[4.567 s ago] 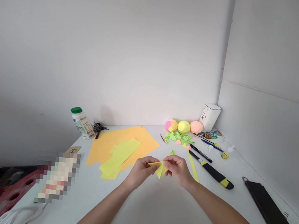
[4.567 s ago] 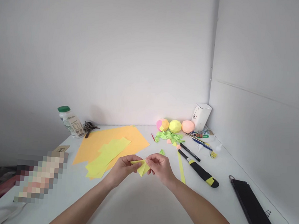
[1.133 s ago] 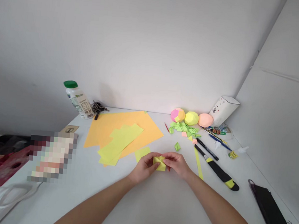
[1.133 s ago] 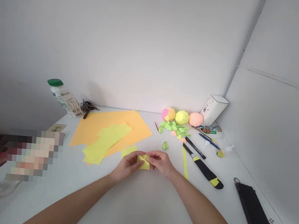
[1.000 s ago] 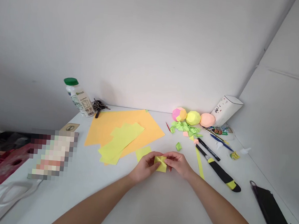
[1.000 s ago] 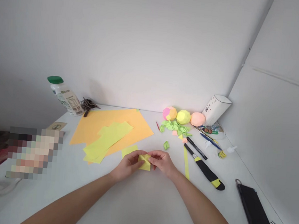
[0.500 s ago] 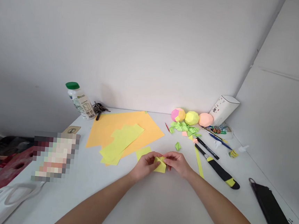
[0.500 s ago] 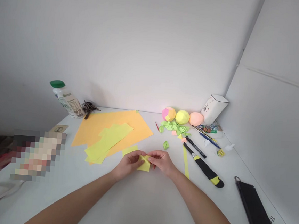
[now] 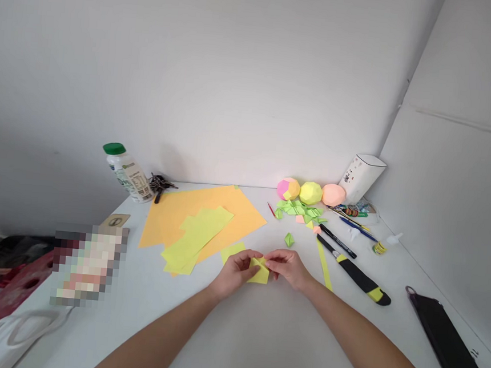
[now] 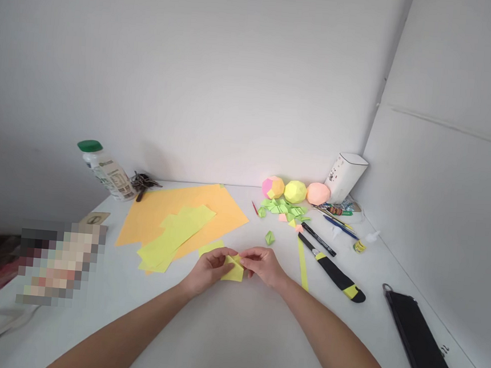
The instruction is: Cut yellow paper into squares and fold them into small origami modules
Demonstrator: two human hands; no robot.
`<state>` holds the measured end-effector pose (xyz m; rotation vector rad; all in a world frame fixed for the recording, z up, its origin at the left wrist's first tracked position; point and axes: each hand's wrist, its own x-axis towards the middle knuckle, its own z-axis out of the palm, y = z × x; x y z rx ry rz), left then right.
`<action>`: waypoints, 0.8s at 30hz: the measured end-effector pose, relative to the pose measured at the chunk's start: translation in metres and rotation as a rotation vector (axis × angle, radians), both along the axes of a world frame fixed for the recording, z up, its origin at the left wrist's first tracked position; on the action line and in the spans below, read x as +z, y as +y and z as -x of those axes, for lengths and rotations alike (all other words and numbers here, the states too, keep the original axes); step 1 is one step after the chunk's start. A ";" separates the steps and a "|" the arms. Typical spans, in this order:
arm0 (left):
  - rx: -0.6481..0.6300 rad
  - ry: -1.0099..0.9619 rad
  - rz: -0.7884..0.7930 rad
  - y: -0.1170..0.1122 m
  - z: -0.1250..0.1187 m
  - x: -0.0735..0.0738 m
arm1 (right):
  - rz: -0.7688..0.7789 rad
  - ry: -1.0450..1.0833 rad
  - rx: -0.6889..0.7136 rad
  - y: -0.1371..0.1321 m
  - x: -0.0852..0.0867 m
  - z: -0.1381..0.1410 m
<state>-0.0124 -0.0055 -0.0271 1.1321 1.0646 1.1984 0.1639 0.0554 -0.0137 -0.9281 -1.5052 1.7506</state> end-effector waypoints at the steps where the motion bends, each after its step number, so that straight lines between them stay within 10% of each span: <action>1: 0.004 0.002 -0.002 0.000 0.000 0.000 | -0.001 0.003 -0.001 0.000 -0.001 0.000; 24: 0.080 0.015 -0.033 0.004 -0.002 -0.004 | -0.231 -0.097 -0.022 -0.011 -0.002 0.001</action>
